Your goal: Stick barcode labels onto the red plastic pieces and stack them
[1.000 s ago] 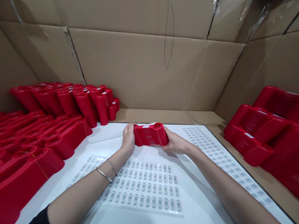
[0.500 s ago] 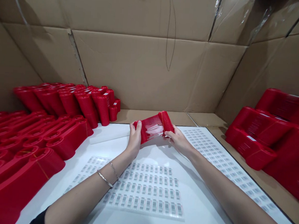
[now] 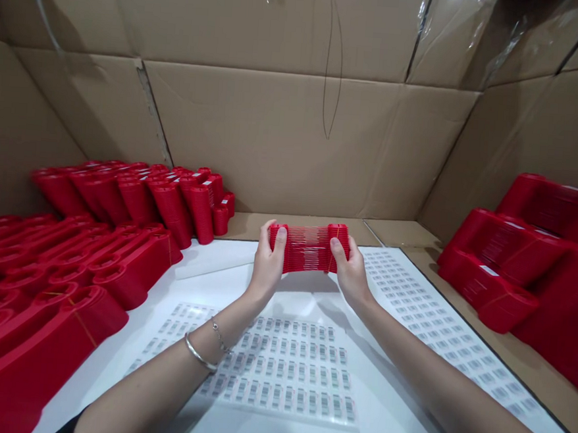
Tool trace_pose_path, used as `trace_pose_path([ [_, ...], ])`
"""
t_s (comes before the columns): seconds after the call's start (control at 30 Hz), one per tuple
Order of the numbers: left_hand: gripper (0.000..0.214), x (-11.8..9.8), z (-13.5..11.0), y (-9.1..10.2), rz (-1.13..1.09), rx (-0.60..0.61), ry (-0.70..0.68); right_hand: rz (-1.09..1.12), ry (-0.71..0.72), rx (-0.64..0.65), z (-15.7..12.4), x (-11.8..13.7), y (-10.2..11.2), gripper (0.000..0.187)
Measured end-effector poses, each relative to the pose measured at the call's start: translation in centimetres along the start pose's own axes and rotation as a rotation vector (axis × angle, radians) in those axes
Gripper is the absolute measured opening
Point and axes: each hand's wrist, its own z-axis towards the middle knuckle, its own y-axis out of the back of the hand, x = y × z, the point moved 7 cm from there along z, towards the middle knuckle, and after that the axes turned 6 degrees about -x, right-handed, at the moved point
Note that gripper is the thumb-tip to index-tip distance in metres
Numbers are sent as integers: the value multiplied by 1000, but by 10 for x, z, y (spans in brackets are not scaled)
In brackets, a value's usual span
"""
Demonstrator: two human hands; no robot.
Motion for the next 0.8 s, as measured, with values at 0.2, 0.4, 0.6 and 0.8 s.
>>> trace_pose_path([
  [0.2, 38, -3, 17, 17, 94, -66, -133, 136, -182, -43, -7, -26, -5, 47],
  [0.4, 37, -22, 32, 51, 352, -214, -385, 341, -563, 31, -13, -50, -77, 51],
  [0.6, 42, -19, 41, 62, 377, -257, -568, 441, -626, 98, 29, -43, -177, 23],
  [0.8, 54, -8, 69, 83, 466, -273, -514, 418, -606, 179, 84, -56, -242, 28],
])
